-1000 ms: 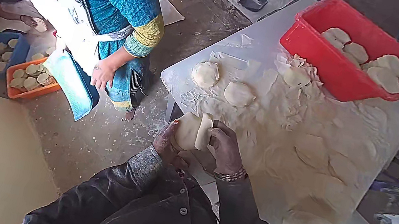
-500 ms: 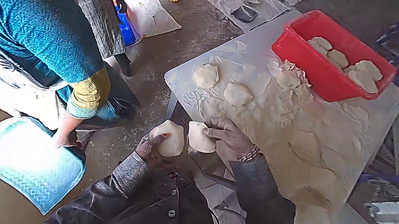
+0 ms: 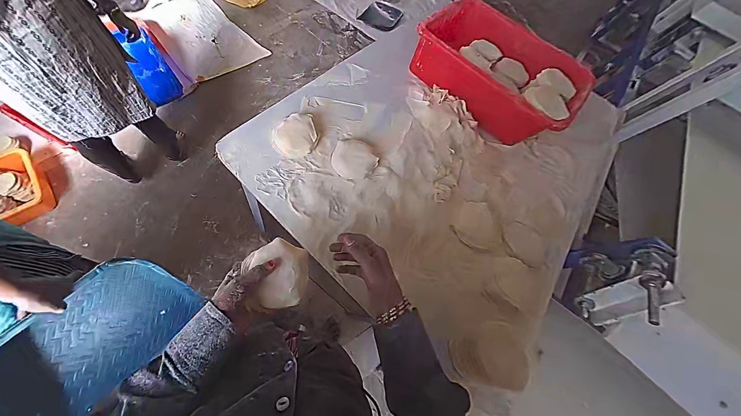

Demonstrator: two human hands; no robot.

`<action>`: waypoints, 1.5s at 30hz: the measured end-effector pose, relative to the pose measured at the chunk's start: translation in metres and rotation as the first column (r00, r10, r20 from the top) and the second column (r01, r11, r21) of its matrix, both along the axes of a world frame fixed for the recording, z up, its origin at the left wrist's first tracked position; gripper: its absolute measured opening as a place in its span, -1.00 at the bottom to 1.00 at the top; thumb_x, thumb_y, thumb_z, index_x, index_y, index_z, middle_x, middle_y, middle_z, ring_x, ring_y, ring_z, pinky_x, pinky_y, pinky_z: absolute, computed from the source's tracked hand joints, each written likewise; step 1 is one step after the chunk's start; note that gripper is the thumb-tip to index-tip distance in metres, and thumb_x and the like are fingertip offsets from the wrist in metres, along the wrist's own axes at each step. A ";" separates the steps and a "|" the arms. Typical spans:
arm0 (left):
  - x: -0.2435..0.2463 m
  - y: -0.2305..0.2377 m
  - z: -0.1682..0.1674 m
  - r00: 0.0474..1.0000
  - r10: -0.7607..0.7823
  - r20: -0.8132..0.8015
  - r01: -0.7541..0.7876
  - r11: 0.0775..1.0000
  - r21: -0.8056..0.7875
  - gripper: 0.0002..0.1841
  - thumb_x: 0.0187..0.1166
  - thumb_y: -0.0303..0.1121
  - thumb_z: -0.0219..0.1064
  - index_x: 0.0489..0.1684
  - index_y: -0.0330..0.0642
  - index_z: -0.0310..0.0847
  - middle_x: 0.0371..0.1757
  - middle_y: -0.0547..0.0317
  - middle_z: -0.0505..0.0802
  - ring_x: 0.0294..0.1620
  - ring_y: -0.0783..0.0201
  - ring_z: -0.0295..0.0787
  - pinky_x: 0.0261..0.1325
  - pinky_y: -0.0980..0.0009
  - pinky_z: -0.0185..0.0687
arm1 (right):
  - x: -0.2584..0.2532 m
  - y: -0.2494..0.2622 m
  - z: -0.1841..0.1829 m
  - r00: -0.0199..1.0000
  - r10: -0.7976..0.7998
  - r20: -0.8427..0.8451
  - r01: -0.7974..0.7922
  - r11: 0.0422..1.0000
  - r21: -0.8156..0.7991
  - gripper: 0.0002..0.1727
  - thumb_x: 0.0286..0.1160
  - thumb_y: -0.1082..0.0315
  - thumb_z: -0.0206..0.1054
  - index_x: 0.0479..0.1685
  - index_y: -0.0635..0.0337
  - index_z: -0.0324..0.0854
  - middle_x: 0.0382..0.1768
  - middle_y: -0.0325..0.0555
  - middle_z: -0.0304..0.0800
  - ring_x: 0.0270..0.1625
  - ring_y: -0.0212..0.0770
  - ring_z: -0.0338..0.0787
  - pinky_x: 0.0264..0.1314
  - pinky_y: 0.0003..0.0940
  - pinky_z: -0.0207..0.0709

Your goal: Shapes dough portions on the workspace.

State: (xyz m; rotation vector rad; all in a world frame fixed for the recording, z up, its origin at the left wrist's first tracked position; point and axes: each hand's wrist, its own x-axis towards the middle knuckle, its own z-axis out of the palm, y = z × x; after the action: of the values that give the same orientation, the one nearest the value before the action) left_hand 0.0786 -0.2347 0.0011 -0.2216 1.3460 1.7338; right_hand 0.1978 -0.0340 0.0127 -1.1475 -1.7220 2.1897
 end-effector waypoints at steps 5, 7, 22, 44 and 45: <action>0.024 0.031 0.013 0.993 -0.116 0.007 0.116 0.993 -0.032 -0.67 0.66 -0.44 0.22 0.34 -0.33 0.48 -0.08 -0.05 0.84 -0.12 0.15 0.84 -0.02 0.18 0.80 | 0.018 -0.013 -0.010 0.957 0.197 -0.214 -0.239 0.951 -0.195 -0.41 0.86 -0.02 -0.11 0.35 0.30 0.58 0.09 -0.06 0.83 0.09 -0.27 0.84 0.18 -0.29 0.74; 0.031 0.041 0.015 0.992 -0.126 0.015 0.126 0.991 -0.046 -0.67 0.66 -0.44 0.24 0.32 -0.35 0.48 -0.09 -0.07 0.85 -0.13 0.13 0.85 -0.02 0.16 0.81 | 0.022 -0.006 -0.006 0.948 0.186 -0.258 -0.257 0.927 -0.274 -0.66 0.73 0.14 0.12 0.11 0.21 0.62 -0.10 -0.18 0.86 -0.05 -0.33 0.86 0.05 -0.35 0.77; 0.044 0.113 0.015 0.998 -0.050 -0.034 0.049 0.998 -0.032 -0.51 0.62 -0.67 0.16 0.56 -0.34 0.28 0.21 -0.17 0.70 0.02 0.10 0.78 0.03 0.17 0.78 | 0.015 0.072 -0.001 0.973 0.224 -0.050 -0.224 0.974 -0.012 -0.65 0.54 0.50 0.32 0.27 0.40 0.54 -0.06 0.04 0.81 -0.10 -0.26 0.85 -0.03 -0.35 0.77; -0.138 0.255 -0.024 0.808 -0.459 -0.371 0.426 0.888 -0.170 -0.38 0.62 -0.55 0.22 0.70 -0.41 0.13 0.62 -0.37 0.39 0.44 -0.08 0.56 0.35 0.09 0.62 | -0.095 0.152 -0.026 0.882 -0.370 0.294 0.089 0.741 0.665 -0.53 0.67 0.24 0.35 0.47 0.25 0.52 0.42 0.21 0.59 0.40 0.18 0.65 0.39 0.05 0.56; -0.142 0.248 -0.026 0.765 -0.503 -0.401 0.468 0.863 -0.189 -0.35 0.60 -0.48 0.24 0.72 -0.39 0.11 0.66 -0.35 0.34 0.50 -0.07 0.51 0.37 0.08 0.60 | -0.077 0.142 -0.022 0.856 -0.428 0.291 0.142 0.734 0.664 -0.57 0.69 0.23 0.33 0.44 0.21 0.55 0.43 0.16 0.60 0.40 0.13 0.66 0.37 0.00 0.58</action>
State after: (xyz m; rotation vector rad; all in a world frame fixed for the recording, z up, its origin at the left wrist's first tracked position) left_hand -0.0638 0.0135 -0.0245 0.4803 1.6178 1.3201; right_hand 0.1211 0.1078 -0.0088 -1.6186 -2.0112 1.0665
